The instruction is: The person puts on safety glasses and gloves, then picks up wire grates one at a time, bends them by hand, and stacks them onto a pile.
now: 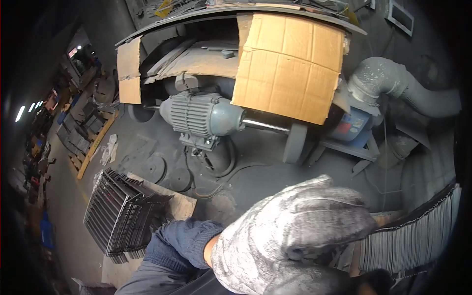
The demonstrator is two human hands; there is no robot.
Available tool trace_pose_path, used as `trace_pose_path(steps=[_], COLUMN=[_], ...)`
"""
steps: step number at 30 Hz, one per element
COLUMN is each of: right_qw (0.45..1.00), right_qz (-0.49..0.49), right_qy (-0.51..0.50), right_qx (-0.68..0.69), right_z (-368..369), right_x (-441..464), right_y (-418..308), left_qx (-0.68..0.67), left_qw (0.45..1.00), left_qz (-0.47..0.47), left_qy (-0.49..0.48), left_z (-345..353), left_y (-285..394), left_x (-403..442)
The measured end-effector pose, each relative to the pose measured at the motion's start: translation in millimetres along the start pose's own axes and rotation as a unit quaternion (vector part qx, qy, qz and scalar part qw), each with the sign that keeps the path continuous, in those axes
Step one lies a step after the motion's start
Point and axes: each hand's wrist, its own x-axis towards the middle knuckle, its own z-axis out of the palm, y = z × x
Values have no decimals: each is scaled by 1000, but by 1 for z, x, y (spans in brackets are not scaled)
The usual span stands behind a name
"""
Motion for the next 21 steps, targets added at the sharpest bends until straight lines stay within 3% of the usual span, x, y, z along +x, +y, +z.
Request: trace_pose_path(steps=[2,3,4,5,6,7,8,10,14,16,18,21], right_qw=[980,964,996,978,913,937,941,946,955,952,954,957], right_qz=[-78,-97,22,148,271,259,249,212,203,200,209,201], right_qy=[65,92,-21,-128,-224,-126,45,107,38,2,81,129], right_qx=[-170,-229,-79,67,208,199,226,222,212,232,201,166], right_z=[-1,0,0,-2,-4,27,56,64,49,44,55,57], right_x=[1,3,11,23,28,12,-6,-8,-4,0,-4,-5], right_y=[-3,-1,3,9,10,5,-4,-3,4,4,-5,-8], left_qx=[228,230,228,253,249,246,231,243,255,222,176,195], left_qw=[972,970,962,960,965,968,957,952,949,943,932,932], left_qz=[18,-64,-148,-117,-82,-47,-161,-163,-167,-203,-245,-254], left_qy=[-58,-42,-31,26,28,29,64,84,80,140,199,173], left_z=[-7,0,4,12,16,20,24,29,22,31,44,40], left_y=[-2,24,40,39,36,34,45,41,37,32,33,29], left_x=[13,19,18,0,10,21,15,1,-10,-15,-15,-18])
